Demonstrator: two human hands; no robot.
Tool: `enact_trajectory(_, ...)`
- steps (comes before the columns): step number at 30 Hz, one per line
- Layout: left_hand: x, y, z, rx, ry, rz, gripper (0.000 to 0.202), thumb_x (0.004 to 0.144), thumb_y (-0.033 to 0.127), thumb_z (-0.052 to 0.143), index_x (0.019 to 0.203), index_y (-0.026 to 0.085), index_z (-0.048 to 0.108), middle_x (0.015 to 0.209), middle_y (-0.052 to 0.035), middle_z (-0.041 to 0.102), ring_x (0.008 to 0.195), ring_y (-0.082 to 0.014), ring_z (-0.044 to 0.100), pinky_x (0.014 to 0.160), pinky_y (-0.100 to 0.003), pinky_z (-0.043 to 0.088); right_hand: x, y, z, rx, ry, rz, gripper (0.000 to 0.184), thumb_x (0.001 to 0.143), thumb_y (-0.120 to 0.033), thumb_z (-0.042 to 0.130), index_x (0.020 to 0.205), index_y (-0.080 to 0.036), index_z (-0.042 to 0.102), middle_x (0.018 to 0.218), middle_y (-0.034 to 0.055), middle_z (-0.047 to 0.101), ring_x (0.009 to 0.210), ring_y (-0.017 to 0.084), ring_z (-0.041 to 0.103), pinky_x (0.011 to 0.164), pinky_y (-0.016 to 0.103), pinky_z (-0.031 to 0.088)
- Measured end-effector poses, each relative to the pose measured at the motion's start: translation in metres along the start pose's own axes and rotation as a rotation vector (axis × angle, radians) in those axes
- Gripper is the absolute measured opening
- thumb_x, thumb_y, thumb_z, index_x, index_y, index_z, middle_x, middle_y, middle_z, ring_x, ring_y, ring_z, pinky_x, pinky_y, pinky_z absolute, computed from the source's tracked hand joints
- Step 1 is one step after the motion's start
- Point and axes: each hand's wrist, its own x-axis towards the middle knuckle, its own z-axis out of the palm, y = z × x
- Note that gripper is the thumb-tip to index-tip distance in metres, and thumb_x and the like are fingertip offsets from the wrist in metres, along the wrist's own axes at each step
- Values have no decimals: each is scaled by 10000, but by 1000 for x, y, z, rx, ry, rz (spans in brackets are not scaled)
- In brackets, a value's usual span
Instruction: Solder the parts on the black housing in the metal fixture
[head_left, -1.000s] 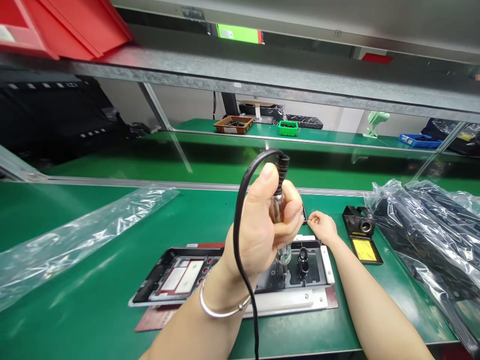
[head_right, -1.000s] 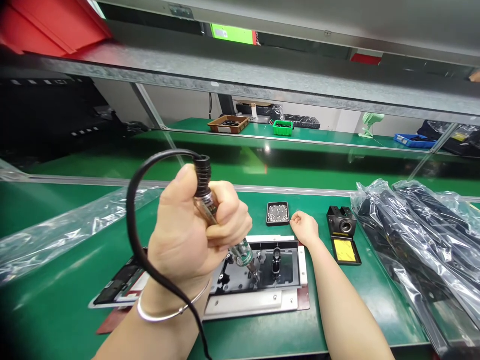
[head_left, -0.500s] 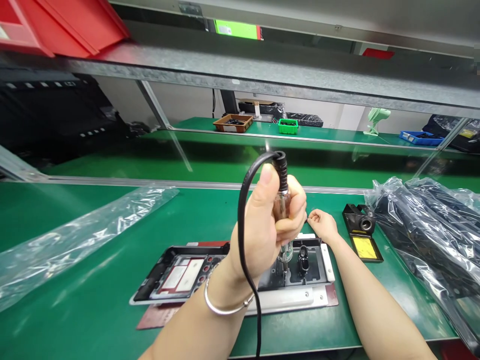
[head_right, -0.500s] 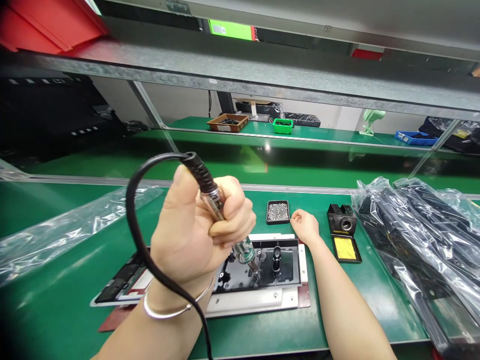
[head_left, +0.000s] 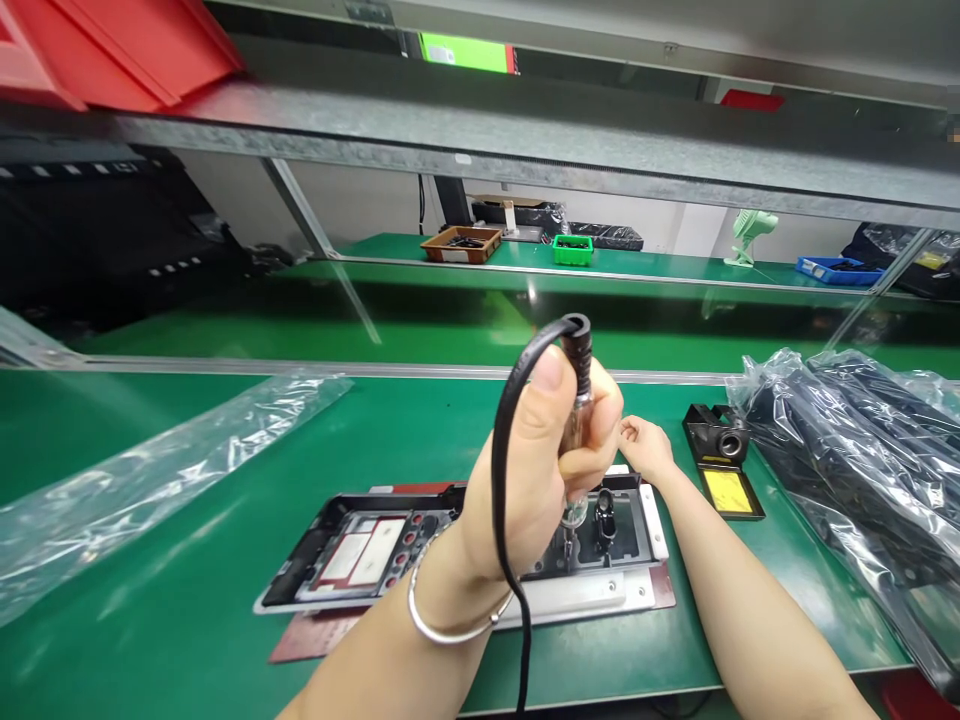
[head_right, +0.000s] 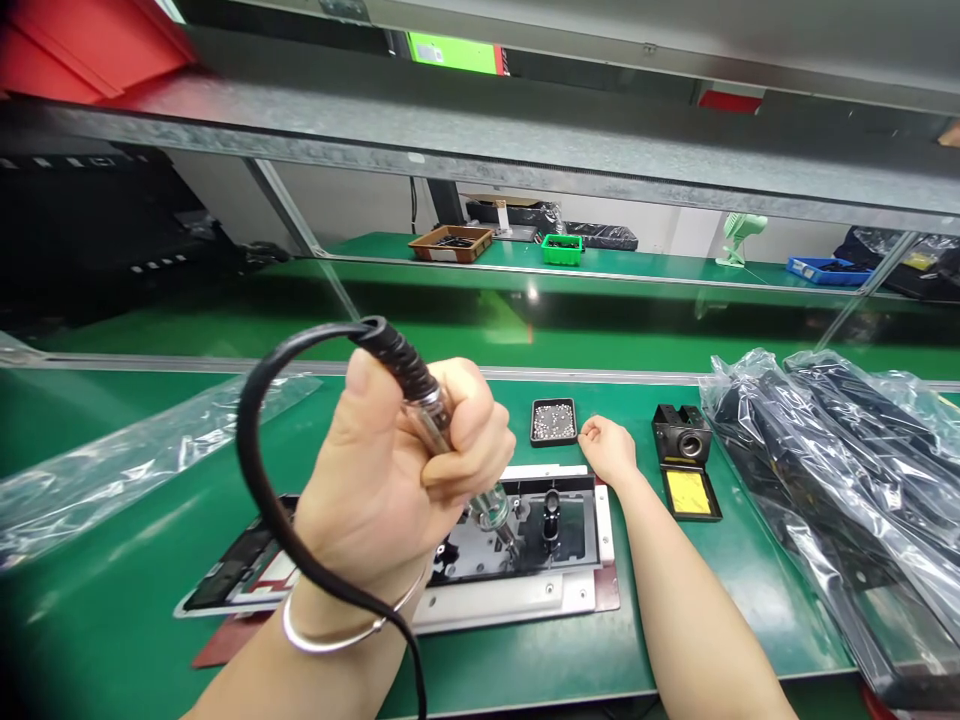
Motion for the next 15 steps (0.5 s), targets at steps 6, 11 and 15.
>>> enact_trajectory(6,4,3,0,-9,16,4,577,793,666,554,536,169,413,387,70,177,345,-38,161,351,-179,139,1,2,2,10,-3,6,392,929,-442,484,1030,-72,561,908,52,549,845,57,522,834,232,495)
enact_trajectory(11,6,4,-2,-20,30,0,573,771,645,593,512,169,407,372,69,175,336,-38,157,338,-181,139,1,1,1,15,-3,-2,393,932,-447,478,1017,-71,560,890,48,546,818,50,516,809,216,493)
enact_trajectory(15,7,5,-3,-41,44,9,566,749,629,626,498,172,406,360,70,164,327,-40,141,324,-187,120,2,2,2,22,-7,-6,396,931,-448,478,1020,-71,556,882,46,543,805,47,511,796,210,491)
